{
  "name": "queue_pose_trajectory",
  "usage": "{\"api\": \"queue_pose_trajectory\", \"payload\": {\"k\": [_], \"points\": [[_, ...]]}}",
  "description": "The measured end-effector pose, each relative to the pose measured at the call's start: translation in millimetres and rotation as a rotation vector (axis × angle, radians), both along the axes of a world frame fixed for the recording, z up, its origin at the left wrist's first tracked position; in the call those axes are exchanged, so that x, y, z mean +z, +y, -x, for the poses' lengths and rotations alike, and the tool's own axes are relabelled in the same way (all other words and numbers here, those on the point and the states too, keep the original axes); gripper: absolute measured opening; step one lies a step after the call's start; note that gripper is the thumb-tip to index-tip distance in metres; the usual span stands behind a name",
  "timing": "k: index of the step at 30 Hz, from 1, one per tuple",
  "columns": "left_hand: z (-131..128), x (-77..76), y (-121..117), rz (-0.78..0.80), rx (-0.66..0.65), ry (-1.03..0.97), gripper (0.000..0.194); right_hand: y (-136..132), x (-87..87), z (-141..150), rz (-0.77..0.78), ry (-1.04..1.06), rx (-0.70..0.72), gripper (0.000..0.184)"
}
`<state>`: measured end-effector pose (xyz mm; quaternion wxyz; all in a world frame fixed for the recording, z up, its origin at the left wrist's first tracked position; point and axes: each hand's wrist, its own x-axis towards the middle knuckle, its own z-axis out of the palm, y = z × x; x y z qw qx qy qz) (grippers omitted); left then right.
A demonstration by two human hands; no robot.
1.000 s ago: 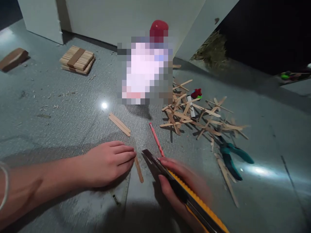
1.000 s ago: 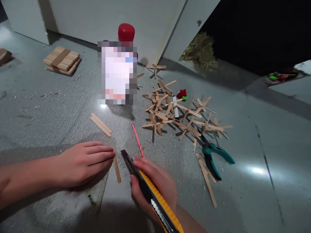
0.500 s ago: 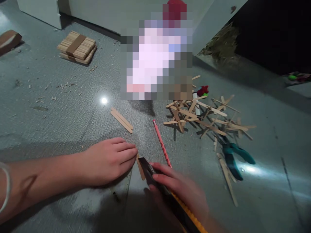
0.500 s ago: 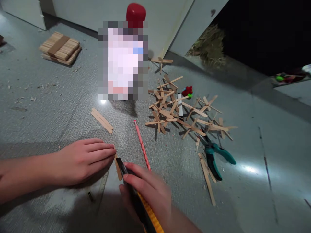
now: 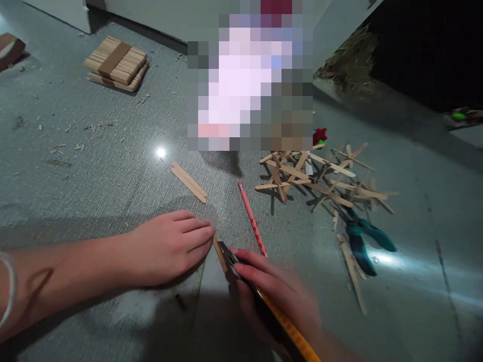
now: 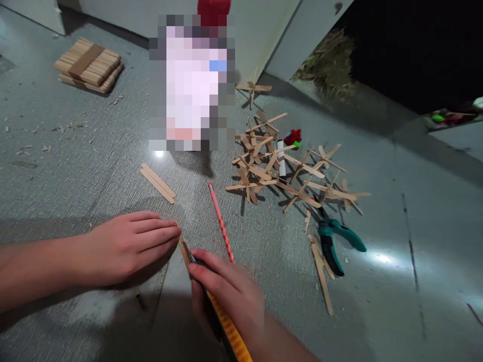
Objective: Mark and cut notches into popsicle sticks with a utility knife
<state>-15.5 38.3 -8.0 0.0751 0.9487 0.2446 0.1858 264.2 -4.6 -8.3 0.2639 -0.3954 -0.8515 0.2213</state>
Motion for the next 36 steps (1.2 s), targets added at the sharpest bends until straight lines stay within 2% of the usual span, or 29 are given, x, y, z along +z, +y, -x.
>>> {"api": "queue_pose_trajectory", "payload": {"k": [7,15,23,30,36], "points": [[-1,0.4,1,-0.019,-0.005,0.007,0.037,2,1.6,2,0.024,0.04,0.012,0.05],[-3,-0.1,0,-0.021,0.017,-0.005,0.039,8,8.4,13,-0.141,0.047,0.007,0.023],[-4,-0.7,-1,-0.041,0.019,0.018,0.039,6,8.9,18,-0.104,0.085,0.001,0.039],[-3,-1.6,-2,-0.039,0.028,0.023,0.036,13,6.6,19,-0.071,0.135,0.034,0.033],[-2,-2.5,-2,-0.026,0.027,0.01,0.033,9,1.6,14,-0.13,0.047,0.0,0.029]]}}
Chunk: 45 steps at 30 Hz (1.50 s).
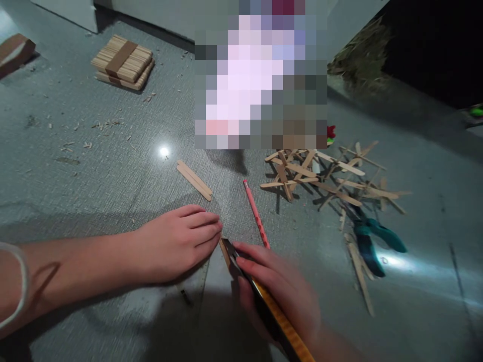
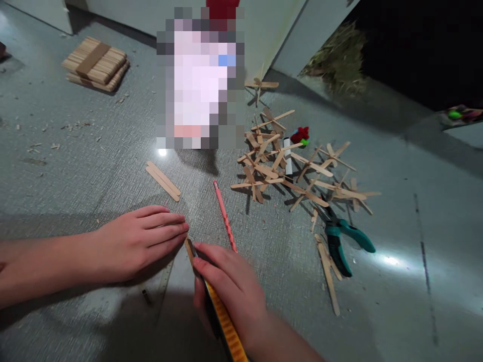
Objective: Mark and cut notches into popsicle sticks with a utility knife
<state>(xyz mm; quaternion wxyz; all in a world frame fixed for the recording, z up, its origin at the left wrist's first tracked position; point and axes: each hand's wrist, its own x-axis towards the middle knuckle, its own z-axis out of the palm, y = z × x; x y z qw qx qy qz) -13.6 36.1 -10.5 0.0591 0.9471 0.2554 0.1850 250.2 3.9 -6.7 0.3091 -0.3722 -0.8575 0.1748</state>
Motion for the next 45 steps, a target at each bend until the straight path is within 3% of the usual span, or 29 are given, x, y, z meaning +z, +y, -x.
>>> {"api": "queue_pose_trajectory", "payload": {"k": [12,20,30,37,45], "points": [[0.3,-1.9,1.4,0.047,-0.001,-0.004,0.041,-1.7,-4.2,-0.5,0.01,0.043,-0.003,0.03],[-0.9,-0.4,2.4,0.064,-0.006,-0.006,0.037,-0.1,1.6,-3.0,0.02,0.048,0.037,0.032],[-1.1,0.0,1.9,0.059,-0.009,-0.003,0.037,-1.9,-4.4,-7.3,0.054,0.039,0.042,0.042],[-1.0,0.1,2.0,0.056,-0.009,-0.007,0.035,0.0,0.3,-2.5,0.002,0.035,0.03,0.027],[-1.9,0.6,1.8,0.042,-0.009,-0.011,0.039,-0.6,-3.4,-4.5,0.02,0.043,0.033,0.031]]}}
